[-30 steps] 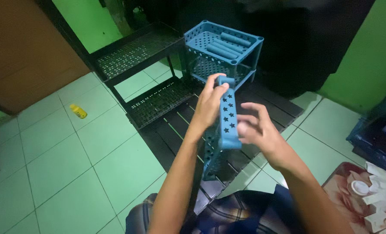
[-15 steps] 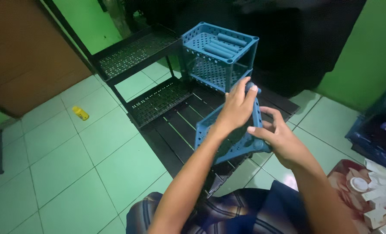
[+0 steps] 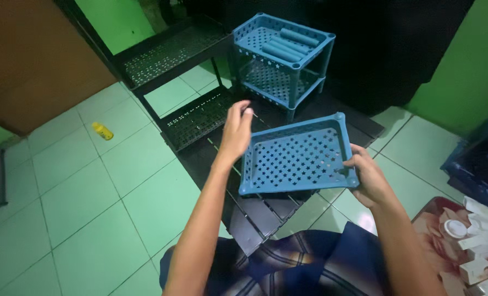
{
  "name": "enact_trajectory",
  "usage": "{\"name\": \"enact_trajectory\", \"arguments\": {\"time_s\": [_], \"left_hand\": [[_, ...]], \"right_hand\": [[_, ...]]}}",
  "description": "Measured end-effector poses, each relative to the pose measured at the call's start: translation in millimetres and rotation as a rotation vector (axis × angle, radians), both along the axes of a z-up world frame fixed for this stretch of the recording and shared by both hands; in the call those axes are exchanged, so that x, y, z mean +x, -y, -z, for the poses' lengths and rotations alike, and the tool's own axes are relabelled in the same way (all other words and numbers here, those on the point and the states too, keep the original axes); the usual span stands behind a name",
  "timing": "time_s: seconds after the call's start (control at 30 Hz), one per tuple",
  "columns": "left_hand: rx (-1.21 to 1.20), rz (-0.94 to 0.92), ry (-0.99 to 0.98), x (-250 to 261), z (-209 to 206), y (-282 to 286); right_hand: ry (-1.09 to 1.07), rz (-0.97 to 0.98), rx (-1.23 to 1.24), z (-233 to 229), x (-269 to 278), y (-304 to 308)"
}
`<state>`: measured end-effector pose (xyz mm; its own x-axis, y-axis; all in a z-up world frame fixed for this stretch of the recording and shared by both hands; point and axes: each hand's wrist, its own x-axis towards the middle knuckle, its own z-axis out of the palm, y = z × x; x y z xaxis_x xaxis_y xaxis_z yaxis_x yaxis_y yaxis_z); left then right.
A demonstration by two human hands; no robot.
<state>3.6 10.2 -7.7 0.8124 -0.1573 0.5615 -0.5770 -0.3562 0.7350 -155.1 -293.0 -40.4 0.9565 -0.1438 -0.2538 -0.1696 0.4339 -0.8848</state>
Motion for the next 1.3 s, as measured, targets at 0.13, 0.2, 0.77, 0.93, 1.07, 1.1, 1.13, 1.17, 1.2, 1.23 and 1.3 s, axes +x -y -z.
{"name": "enact_trajectory", "arguments": {"time_s": [0.13, 0.2, 0.77, 0.93, 1.07, 1.1, 1.13, 1.17, 1.2, 1.23, 1.3], "left_hand": [[0.124, -0.085, -0.174, 5.7, 41.9, -25.7], [0.227, -0.128, -0.265, 5.9, 63.4, -30.0], [0.306, -0.05, -0.228, -32.6, 101.8, -22.1], [0.224, -0.061, -0.257, -35.9, 97.4, -21.2], [0.152, -0.07, -0.234, -37.7, 98.4, -23.7], [0.15, -0.072, -0.216, -37.6, 99.0, -23.7], [0.111, -0.096, -0.266, -38.3, 99.7, -23.6], [0.073, -0.121, -0.317, -39.4, 100.4, -23.6], [0.034, -0.143, -0.365, -39.3, 100.4, -23.1], [0.019, -0.14, -0.361, -39.3, 100.2, -22.6], [-0.011, -0.135, -0.35, -38.9, 98.8, -22.5]], "right_hand": [[0.058, 0.042, -0.029, 22.1, 14.5, 1.7], [0.013, 0.055, -0.085, 28.6, 18.0, 0.6], [0.074, 0.245, -0.877, 63.8, 27.6, -1.2], [0.055, 0.317, -0.84, 64.6, 26.7, -6.3], [0.048, 0.317, -0.712, 72.9, 27.8, -3.1], [0.081, 0.324, -0.694, 75.5, 28.5, -2.5], [0.113, 0.33, -0.674, 78.3, 28.2, -2.3], [0.126, 0.328, -0.653, 80.7, 27.6, -2.3], [0.141, 0.329, -0.633, 82.3, 27.2, -2.3], [0.156, 0.33, -0.612, 83.1, 26.8, -2.0], [0.167, 0.315, -0.591, 80.9, 27.5, -0.2]]}}
